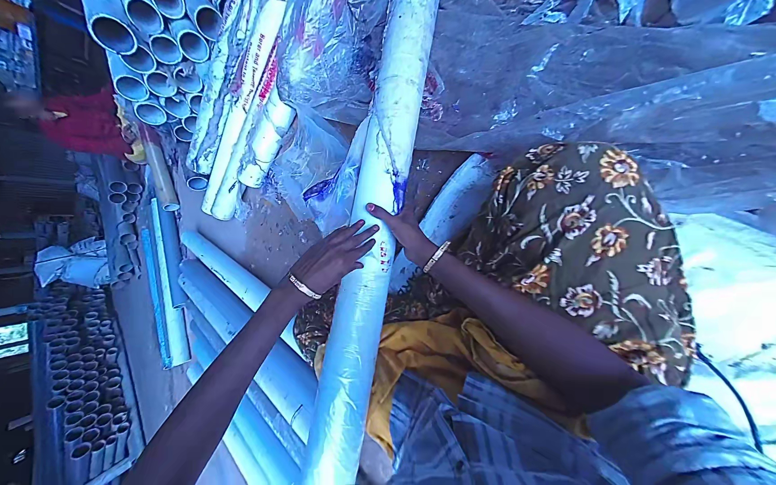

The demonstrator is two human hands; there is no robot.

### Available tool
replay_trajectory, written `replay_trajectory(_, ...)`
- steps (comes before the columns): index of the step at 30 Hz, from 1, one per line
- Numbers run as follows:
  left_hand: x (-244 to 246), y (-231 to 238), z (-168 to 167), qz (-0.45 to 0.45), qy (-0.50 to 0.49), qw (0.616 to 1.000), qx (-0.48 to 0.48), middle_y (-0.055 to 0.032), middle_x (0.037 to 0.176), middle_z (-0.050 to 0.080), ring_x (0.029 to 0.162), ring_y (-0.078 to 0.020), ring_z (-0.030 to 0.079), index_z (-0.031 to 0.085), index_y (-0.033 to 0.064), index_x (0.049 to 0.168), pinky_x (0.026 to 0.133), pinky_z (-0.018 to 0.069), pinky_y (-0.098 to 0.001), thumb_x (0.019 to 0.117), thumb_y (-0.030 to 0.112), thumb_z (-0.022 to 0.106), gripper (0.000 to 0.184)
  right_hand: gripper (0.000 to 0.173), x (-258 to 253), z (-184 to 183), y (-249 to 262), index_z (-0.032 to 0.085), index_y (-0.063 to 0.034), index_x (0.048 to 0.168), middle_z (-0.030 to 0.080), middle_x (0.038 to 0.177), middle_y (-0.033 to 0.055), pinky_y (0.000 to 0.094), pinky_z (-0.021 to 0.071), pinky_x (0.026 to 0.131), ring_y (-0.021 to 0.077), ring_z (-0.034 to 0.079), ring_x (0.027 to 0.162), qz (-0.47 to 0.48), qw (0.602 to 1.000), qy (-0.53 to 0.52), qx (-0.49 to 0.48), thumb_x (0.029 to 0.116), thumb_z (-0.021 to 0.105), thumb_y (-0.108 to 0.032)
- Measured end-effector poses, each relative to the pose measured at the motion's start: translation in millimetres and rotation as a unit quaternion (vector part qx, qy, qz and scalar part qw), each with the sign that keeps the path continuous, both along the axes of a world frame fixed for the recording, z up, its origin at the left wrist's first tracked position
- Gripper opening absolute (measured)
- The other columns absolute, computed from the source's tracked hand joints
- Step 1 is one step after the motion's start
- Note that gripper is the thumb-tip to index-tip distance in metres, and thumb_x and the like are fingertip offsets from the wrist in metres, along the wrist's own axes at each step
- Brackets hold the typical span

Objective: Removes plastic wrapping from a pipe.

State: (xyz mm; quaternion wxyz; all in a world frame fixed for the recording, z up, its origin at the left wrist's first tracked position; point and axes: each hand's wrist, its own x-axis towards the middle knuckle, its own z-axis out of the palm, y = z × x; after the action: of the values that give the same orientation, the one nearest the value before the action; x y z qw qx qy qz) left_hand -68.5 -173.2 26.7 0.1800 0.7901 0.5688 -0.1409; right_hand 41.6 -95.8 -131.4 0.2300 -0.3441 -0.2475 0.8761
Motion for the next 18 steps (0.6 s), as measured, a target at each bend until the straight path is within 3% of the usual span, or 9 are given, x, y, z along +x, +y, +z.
replay_trajectory(2, -10, -6, -15, -0.040, -0.014, 0.996, 0.084, -0.0175, 0.133, 0.069, 0.129, -0.0355, 0.063, 0.076, -0.0033, 0.113, 0.106, 0.0515, -0.0445, 0.0956, -0.001, 0.061, 0.023, 0.067, 3, -2, 2, 0.044, -0.0052, 0.144, 0.066, 0.115, 0.0156, 0.0400, 0.0572, 0.084, 0.0206, 0.068, 0.095, 0.003, 1.000, 0.018, -0.010, 0.0938, 0.075, -0.037)
replay_trajectory(4, -12, -14, -24, -0.018, -0.056, 0.989, 0.137, -0.0157, 0.123, 0.074, 0.120, -0.0309, 0.069, 0.079, -0.0025, 0.103, 0.101, 0.0548, -0.0402, 0.0956, -0.001, 0.059, 0.021, 0.065, 4, -5, 0, 0.046, -0.0058, 0.141, 0.067, 0.112, 0.0146, 0.0396, 0.0580, 0.083, 0.0200, 0.069, 0.093, 0.005, 1.000, 0.022, -0.013, 0.0934, 0.075, -0.038)
replay_trajectory(9, -13, -14, -28, 0.068, -0.100, 0.983, 0.139, -0.0150, 0.122, 0.074, 0.112, -0.0288, 0.072, 0.079, -0.0014, 0.099, 0.096, 0.0560, -0.0393, 0.0976, 0.007, 0.058, 0.022, 0.075, -1, -6, 0, 0.041, -0.0023, 0.145, 0.065, 0.118, 0.0192, 0.0415, 0.0562, 0.087, 0.0232, 0.067, 0.100, -0.009, 1.000, -0.007, 0.006, 0.0909, 0.078, -0.039)
replay_trajectory(13, -9, -12, -34, 0.051, -0.095, 0.985, 0.138, -0.0214, 0.115, 0.071, 0.100, -0.0328, 0.069, 0.077, -0.0015, 0.112, 0.087, 0.0565, -0.0381, 0.0913, 0.022, 0.071, 0.032, 0.074, 3, 6, 2, 0.039, -0.0013, 0.146, 0.063, 0.120, 0.0198, 0.0409, 0.0548, 0.089, 0.0232, 0.066, 0.102, 0.006, 1.000, -0.027, -0.005, 0.0927, 0.076, -0.036)
replay_trajectory(15, -2, -15, -44, 0.020, -0.075, 0.977, 0.199, -0.0193, 0.105, 0.074, 0.096, -0.0341, 0.072, 0.080, 0.0000, 0.099, 0.089, 0.0578, -0.0386, 0.0933, 0.018, 0.069, 0.023, 0.071, 1, 7, 4, 0.040, 0.0014, 0.144, 0.063, 0.119, 0.0205, 0.0394, 0.0550, 0.090, 0.0225, 0.066, 0.101, -0.003, 1.000, -0.029, -0.004, 0.0934, 0.076, -0.031)
replay_trajectory(18, 7, -21, -52, 0.015, -0.050, 0.963, 0.264, -0.0130, 0.097, 0.077, 0.093, -0.0276, 0.074, 0.077, 0.0010, 0.086, 0.086, 0.0579, -0.0318, 0.0952, 0.010, 0.064, 0.019, 0.066, 2, 8, 4, 0.042, -0.0004, 0.142, 0.065, 0.115, 0.0171, 0.0363, 0.0564, 0.086, 0.0188, 0.067, 0.096, -0.013, 1.000, -0.019, 0.008, 0.0939, 0.076, -0.029)
